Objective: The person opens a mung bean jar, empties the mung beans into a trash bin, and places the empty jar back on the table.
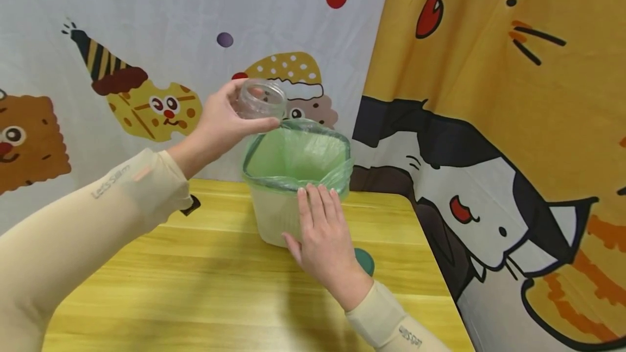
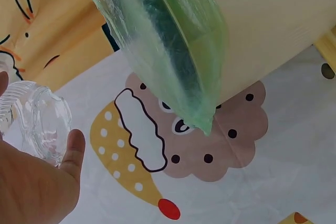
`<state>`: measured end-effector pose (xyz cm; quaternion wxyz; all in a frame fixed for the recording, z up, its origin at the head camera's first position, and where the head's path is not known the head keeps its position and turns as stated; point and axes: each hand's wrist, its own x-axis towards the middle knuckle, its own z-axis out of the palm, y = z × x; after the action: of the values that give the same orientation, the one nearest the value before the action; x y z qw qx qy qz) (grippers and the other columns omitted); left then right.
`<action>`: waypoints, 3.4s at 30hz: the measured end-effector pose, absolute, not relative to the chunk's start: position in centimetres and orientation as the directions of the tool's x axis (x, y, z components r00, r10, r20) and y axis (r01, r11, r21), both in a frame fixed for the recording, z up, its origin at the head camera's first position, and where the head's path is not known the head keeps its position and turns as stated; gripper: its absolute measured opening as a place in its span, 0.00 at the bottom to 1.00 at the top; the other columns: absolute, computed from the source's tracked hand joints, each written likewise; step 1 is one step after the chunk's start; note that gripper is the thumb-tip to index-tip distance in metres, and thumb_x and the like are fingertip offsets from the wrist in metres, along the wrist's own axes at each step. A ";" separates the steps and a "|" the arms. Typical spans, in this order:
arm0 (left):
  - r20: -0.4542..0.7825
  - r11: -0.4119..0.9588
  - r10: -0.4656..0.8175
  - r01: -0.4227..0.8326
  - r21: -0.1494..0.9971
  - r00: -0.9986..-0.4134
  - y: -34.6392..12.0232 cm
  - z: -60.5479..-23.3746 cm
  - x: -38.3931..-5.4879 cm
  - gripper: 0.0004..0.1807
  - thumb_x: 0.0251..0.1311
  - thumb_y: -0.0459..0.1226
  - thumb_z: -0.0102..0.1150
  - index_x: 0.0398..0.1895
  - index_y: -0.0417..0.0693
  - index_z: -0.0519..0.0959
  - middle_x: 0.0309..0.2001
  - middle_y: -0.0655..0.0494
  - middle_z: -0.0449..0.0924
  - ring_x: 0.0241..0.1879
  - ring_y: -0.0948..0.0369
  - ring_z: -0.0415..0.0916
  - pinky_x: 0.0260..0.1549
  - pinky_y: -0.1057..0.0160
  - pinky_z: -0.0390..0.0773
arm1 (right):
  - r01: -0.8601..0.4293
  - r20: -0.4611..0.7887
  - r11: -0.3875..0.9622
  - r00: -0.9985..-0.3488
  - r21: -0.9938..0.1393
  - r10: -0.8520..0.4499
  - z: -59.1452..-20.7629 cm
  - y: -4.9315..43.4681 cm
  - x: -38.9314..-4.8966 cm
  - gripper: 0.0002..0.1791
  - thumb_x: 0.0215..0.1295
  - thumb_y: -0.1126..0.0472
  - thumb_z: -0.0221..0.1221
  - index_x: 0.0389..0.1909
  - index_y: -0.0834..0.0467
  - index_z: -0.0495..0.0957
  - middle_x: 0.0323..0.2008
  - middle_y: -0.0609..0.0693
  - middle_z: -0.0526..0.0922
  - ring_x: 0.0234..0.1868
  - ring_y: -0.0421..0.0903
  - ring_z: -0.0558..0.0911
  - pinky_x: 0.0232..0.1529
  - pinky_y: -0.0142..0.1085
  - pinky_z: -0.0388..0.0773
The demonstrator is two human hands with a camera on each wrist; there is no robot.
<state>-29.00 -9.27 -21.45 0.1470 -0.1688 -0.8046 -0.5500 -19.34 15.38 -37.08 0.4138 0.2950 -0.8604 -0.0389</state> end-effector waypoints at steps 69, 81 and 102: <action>0.558 0.255 -0.204 0.507 0.823 -0.804 -15.4 -30.9 -19.5 0.46 0.51 0.32 0.84 0.73 0.57 0.72 0.61 0.62 0.81 0.59 0.60 0.80 0.54 0.77 0.81 | -0.504 0.720 0.826 -0.473 0.253 -0.509 -37.4 15.4 -19.2 0.51 0.61 0.39 0.73 0.74 0.69 0.70 0.70 0.67 0.76 0.72 0.67 0.75 0.76 0.61 0.71; 0.454 0.089 -0.496 0.477 0.874 -0.740 -17.6 -33.3 -13.7 0.46 0.43 0.15 0.78 0.69 0.47 0.75 0.62 0.53 0.83 0.57 0.60 0.83 0.53 0.77 0.83 | -0.565 0.720 0.824 -0.588 -0.040 -0.368 -36.3 14.4 -19.3 0.44 0.62 0.43 0.75 0.72 0.64 0.74 0.71 0.62 0.78 0.75 0.64 0.72 0.81 0.57 0.65; 0.364 0.095 -0.486 0.366 0.926 -0.794 -20.1 -37.0 -11.7 0.48 0.42 0.13 0.77 0.70 0.46 0.74 0.60 0.54 0.84 0.56 0.63 0.84 0.53 0.77 0.83 | -0.497 0.516 0.815 -0.802 -0.299 -0.300 -39.0 21.7 -15.2 0.52 0.67 0.45 0.73 0.84 0.57 0.58 0.81 0.60 0.66 0.82 0.64 0.64 0.80 0.59 0.64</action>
<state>-11.74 -20.10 -37.05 0.3175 0.0451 -0.6683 -0.6712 -15.18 21.73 -39.01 0.2291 0.2154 -0.9246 0.2150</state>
